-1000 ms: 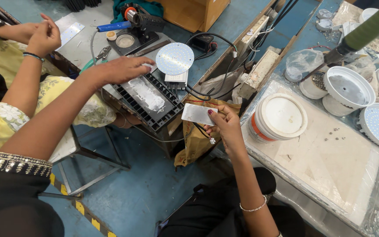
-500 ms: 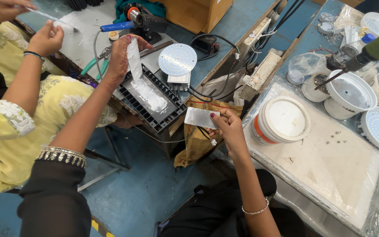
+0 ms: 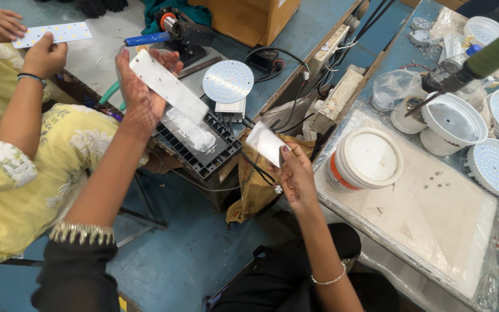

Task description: The person uses a green pneumatic screwdriver to fasten screws into circular LED light modules and rectangular LED fixtures. They handle multiple units, moving them between the work surface and a stack, and also use a scraper tool on a white plastic housing.

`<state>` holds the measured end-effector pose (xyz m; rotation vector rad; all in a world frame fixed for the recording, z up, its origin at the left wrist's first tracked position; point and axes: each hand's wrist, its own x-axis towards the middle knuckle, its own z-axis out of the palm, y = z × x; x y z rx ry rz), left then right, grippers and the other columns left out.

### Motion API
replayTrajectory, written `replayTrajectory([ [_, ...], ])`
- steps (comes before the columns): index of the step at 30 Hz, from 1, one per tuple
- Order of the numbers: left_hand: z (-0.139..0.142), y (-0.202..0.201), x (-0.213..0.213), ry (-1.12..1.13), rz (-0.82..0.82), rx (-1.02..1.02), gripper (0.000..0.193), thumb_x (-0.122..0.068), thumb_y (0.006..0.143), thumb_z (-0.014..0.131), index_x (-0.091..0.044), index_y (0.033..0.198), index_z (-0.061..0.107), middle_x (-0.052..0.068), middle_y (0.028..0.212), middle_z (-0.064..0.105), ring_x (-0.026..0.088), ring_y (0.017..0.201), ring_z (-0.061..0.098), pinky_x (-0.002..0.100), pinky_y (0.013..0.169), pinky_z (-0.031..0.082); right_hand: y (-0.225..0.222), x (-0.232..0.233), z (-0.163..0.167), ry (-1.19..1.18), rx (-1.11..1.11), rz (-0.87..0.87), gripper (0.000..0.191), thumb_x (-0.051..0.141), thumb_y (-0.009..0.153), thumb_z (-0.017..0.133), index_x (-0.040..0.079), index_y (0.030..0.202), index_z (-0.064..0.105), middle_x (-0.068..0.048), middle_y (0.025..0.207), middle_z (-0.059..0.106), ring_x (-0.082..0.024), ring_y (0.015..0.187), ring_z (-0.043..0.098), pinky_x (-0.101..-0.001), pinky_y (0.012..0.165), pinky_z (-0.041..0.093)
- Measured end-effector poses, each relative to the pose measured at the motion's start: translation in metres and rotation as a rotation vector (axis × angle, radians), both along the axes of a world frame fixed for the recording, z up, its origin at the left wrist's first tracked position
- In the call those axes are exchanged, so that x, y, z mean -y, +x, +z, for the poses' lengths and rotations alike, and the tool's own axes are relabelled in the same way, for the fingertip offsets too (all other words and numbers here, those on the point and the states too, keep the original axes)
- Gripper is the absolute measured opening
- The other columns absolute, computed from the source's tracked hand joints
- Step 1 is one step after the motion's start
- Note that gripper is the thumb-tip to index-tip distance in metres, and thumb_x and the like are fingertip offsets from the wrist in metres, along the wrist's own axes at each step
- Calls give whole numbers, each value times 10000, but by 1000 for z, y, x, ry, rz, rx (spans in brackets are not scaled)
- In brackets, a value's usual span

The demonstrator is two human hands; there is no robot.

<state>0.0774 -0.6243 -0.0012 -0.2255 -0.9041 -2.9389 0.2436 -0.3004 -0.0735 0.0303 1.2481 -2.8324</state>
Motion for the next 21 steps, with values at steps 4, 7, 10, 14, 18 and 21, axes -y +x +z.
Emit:
replayTrajectory([
  [4, -23, 37, -28, 344, -294, 108, 514, -455, 988, 483, 31, 1012, 650, 242, 1121, 700, 361, 1203, 660, 574, 1201, 442, 1, 15, 13, -311, -84, -116, 188, 157, 1059, 578, 32, 1185, 516, -141, 1166, 655, -258, 1071, 668, -408, 1005, 550],
  [7, -47, 64, -68, 543, -446, 205, 506, -414, 963, 523, 70, 1029, 655, 266, 1151, 692, 359, 1222, 619, 563, 1247, 376, 5, 18, 24, -353, -84, -201, 228, 167, 1056, 547, 33, 1239, 562, -115, 1157, 664, -237, 1096, 652, -402, 1052, 508],
  [10, -70, 91, -110, 581, -488, 229, 565, -434, 951, 503, 93, 1092, 653, 239, 1180, 676, 365, 1252, 600, 564, 1236, 362, 11, 16, 33, -387, -134, -200, 211, 178, 1080, 536, 38, 1231, 581, -108, 1153, 661, -229, 1104, 655, -394, 1055, 505],
  [14, -84, 100, -153, 656, -505, 291, 688, -579, 1007, 434, 73, 1095, 638, 255, 1211, 667, 375, 1246, 591, 575, 1205, 363, 27, 6, 37, -421, -96, -228, 176, 189, 1085, 545, 54, 1187, 594, -110, 1132, 671, -234, 1097, 663, -409, 1036, 520],
  [18, -92, 101, -174, 647, -437, 308, 880, -753, 963, 327, 53, 1175, 611, 222, 1214, 668, 369, 1228, 590, 589, 1176, 363, 38, -2, 35, -464, 45, -333, 143, 168, 1024, 568, 111, 1150, 602, -54, 1101, 690, -222, 1054, 668, -461, 981, 544],
  [21, -98, 101, -180, 616, -414, 268, 923, -780, 949, 304, 49, 1243, 586, 219, 1227, 665, 359, 1217, 596, 586, 1155, 370, 40, -2, 31, -504, 40, -318, 151, 177, 1027, 585, 99, 1156, 604, -98, 1062, 680, -237, 1065, 674, -465, 993, 543],
])
